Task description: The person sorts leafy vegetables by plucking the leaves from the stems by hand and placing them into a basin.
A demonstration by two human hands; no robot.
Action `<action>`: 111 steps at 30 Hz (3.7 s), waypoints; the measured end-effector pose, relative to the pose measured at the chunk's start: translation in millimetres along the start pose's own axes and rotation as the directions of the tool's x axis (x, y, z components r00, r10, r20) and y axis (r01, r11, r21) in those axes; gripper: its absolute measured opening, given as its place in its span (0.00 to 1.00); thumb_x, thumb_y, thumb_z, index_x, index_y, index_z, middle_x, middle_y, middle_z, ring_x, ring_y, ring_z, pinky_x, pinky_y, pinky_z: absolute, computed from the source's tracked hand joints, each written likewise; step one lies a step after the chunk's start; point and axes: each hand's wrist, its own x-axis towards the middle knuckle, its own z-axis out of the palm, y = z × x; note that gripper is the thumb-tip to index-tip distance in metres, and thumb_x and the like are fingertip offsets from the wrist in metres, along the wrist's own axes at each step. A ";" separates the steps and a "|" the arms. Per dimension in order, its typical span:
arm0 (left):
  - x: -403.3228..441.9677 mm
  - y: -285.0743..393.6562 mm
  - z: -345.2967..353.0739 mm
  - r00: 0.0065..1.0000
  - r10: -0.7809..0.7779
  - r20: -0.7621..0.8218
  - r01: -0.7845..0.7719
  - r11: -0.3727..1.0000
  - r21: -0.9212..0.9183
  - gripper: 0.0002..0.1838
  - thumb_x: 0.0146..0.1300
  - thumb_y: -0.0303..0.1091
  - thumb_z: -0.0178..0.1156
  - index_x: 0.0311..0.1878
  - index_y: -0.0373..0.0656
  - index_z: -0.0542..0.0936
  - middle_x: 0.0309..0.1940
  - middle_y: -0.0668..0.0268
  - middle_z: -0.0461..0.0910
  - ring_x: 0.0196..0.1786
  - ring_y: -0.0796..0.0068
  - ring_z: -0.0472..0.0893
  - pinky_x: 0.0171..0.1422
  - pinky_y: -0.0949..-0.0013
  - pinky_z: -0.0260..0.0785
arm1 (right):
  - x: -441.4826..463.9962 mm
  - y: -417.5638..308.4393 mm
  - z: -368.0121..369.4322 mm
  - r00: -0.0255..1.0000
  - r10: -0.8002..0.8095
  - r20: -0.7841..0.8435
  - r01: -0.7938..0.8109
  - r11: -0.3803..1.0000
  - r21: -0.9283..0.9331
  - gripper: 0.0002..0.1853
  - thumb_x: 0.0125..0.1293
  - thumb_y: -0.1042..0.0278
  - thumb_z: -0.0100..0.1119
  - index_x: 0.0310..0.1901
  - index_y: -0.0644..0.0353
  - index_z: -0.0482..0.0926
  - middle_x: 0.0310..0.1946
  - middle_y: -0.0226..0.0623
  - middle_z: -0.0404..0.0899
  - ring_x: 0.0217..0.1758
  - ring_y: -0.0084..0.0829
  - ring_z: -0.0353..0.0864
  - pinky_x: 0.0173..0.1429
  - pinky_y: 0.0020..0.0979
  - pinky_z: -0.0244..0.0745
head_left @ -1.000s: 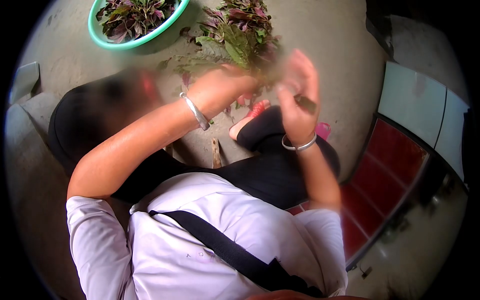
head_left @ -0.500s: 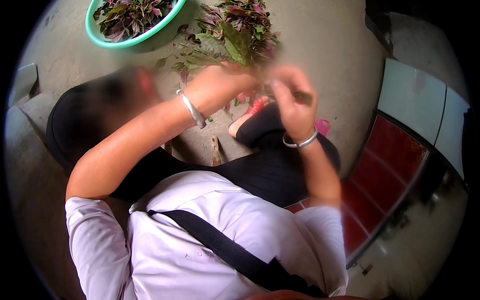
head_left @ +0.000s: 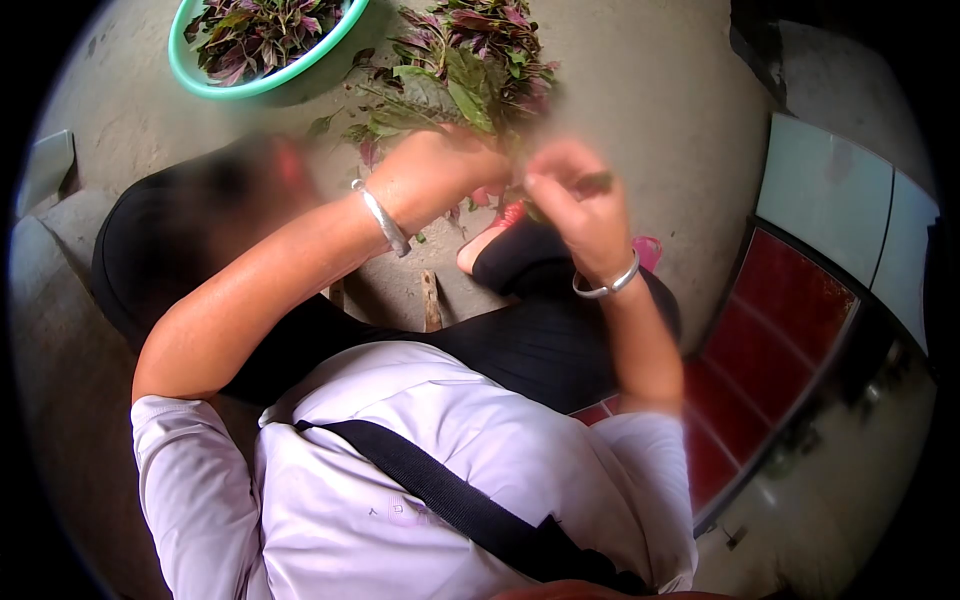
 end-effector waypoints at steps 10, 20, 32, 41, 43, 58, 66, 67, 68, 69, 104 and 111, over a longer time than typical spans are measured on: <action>4.1 -6.2 -3.0 0.994 0.106 0.038 -0.111 0.982 0.154 0.10 0.57 0.33 0.57 0.31 0.35 0.77 0.23 0.68 0.76 0.27 0.83 0.73 0.34 0.79 0.65 | 2.1 5.2 0.4 0.999 -0.031 -0.017 0.032 0.999 0.041 0.04 0.57 0.75 0.53 0.34 0.64 0.74 0.25 0.25 0.73 0.28 0.14 0.69 0.32 0.18 0.65; 1.4 -5.8 -2.8 0.971 0.227 0.071 -0.237 0.899 0.368 0.11 0.58 0.37 0.56 0.30 0.37 0.77 0.22 0.70 0.76 0.26 0.84 0.73 0.32 0.78 0.65 | 1.7 4.4 0.9 1.000 0.019 0.006 -0.019 0.991 0.133 0.07 0.58 0.72 0.57 0.37 0.64 0.76 0.28 0.26 0.75 0.32 0.15 0.70 0.37 0.18 0.66; -3.7 0.7 -1.9 0.963 0.250 0.102 -0.269 0.854 0.445 0.13 0.59 0.38 0.55 0.29 0.36 0.77 0.20 0.70 0.75 0.24 0.83 0.71 0.30 0.78 0.64 | 2.1 5.4 0.5 0.996 0.072 0.046 -0.083 0.943 0.323 0.07 0.57 0.73 0.57 0.37 0.65 0.75 0.31 0.30 0.76 0.35 0.18 0.72 0.42 0.20 0.67; -2.5 -2.2 -3.0 0.931 0.340 0.131 -0.357 0.787 0.503 0.13 0.59 0.39 0.55 0.31 0.37 0.77 0.21 0.69 0.75 0.25 0.83 0.72 0.31 0.77 0.65 | 1.8 8.9 2.7 0.997 0.066 0.040 -0.077 0.905 0.417 0.05 0.58 0.76 0.55 0.36 0.65 0.75 0.32 0.31 0.76 0.36 0.19 0.72 0.45 0.21 0.66; -2.5 -1.4 -3.5 0.922 0.357 0.149 -0.384 0.791 0.477 0.13 0.59 0.39 0.55 0.31 0.37 0.77 0.20 0.69 0.75 0.25 0.83 0.72 0.31 0.77 0.65 | 2.0 10.5 3.1 0.997 0.062 0.035 -0.071 0.900 0.431 0.04 0.58 0.77 0.54 0.36 0.65 0.75 0.32 0.31 0.76 0.37 0.19 0.72 0.45 0.21 0.66; 3.3 14.8 -5.9 0.985 0.061 -0.161 0.017 0.896 0.444 0.12 0.56 0.38 0.58 0.28 0.37 0.76 0.20 0.69 0.75 0.25 0.82 0.73 0.33 0.76 0.64 | 4.7 13.1 -0.9 0.993 0.007 -0.120 0.069 0.784 0.616 0.06 0.60 0.75 0.54 0.39 0.63 0.74 0.35 0.32 0.75 0.39 0.22 0.73 0.48 0.23 0.67; 29.8 -2.5 -52.3 0.898 0.168 -0.406 -0.221 0.972 -0.085 0.06 0.58 0.28 0.56 0.34 0.34 0.75 0.23 0.67 0.74 0.25 0.83 0.71 0.30 0.81 0.64 | 3.9 11.1 -7.1 0.994 0.015 -0.106 0.055 0.776 0.628 0.05 0.61 0.74 0.53 0.39 0.61 0.75 0.36 0.32 0.76 0.40 0.22 0.74 0.49 0.24 0.67; 32.5 -2.2 -56.4 0.899 0.162 -0.407 -0.227 0.967 -0.117 0.06 0.58 0.27 0.55 0.34 0.33 0.75 0.24 0.66 0.74 0.26 0.82 0.72 0.31 0.80 0.65 | 3.1 10.7 -7.3 0.995 0.011 -0.094 0.051 0.774 0.631 0.05 0.61 0.74 0.53 0.39 0.61 0.75 0.36 0.32 0.77 0.40 0.22 0.74 0.49 0.24 0.68; 33.1 -0.7 -56.5 0.893 0.167 -0.419 -0.233 0.966 -0.111 0.06 0.57 0.29 0.55 0.32 0.34 0.75 0.23 0.67 0.75 0.26 0.81 0.72 0.32 0.79 0.64 | 2.0 10.9 -7.4 0.996 0.012 -0.083 0.044 0.770 0.637 0.06 0.61 0.74 0.52 0.39 0.62 0.75 0.36 0.33 0.77 0.40 0.23 0.75 0.49 0.25 0.68; 33.4 1.6 -56.5 0.886 0.170 -0.431 -0.237 0.966 -0.105 0.07 0.56 0.30 0.55 0.30 0.36 0.75 0.22 0.67 0.75 0.25 0.81 0.71 0.32 0.78 0.62 | 1.4 11.4 -7.8 0.997 0.015 -0.071 0.034 0.765 0.643 0.06 0.61 0.74 0.52 0.40 0.62 0.75 0.36 0.33 0.77 0.40 0.23 0.75 0.49 0.25 0.68; 24.3 7.0 -39.4 0.961 0.168 -0.221 -0.224 0.939 -0.260 0.06 0.58 0.28 0.55 0.36 0.36 0.73 0.29 0.67 0.74 0.31 0.80 0.74 0.36 0.79 0.67 | -5.4 39.1 29.6 0.975 -0.149 0.162 0.205 0.884 -0.421 0.05 0.51 0.73 0.57 0.29 0.64 0.73 0.29 0.37 0.70 0.33 0.31 0.73 0.39 0.29 0.70; 19.9 -1.3 -27.1 0.970 0.141 -0.198 -0.156 0.986 -0.065 0.10 0.55 0.30 0.57 0.37 0.35 0.72 0.27 0.65 0.75 0.30 0.78 0.73 0.38 0.78 0.64 | -3.7 37.2 25.8 0.987 -0.133 0.094 0.150 0.967 -0.207 0.12 0.54 0.70 0.58 0.39 0.64 0.70 0.34 0.36 0.73 0.35 0.24 0.74 0.41 0.25 0.70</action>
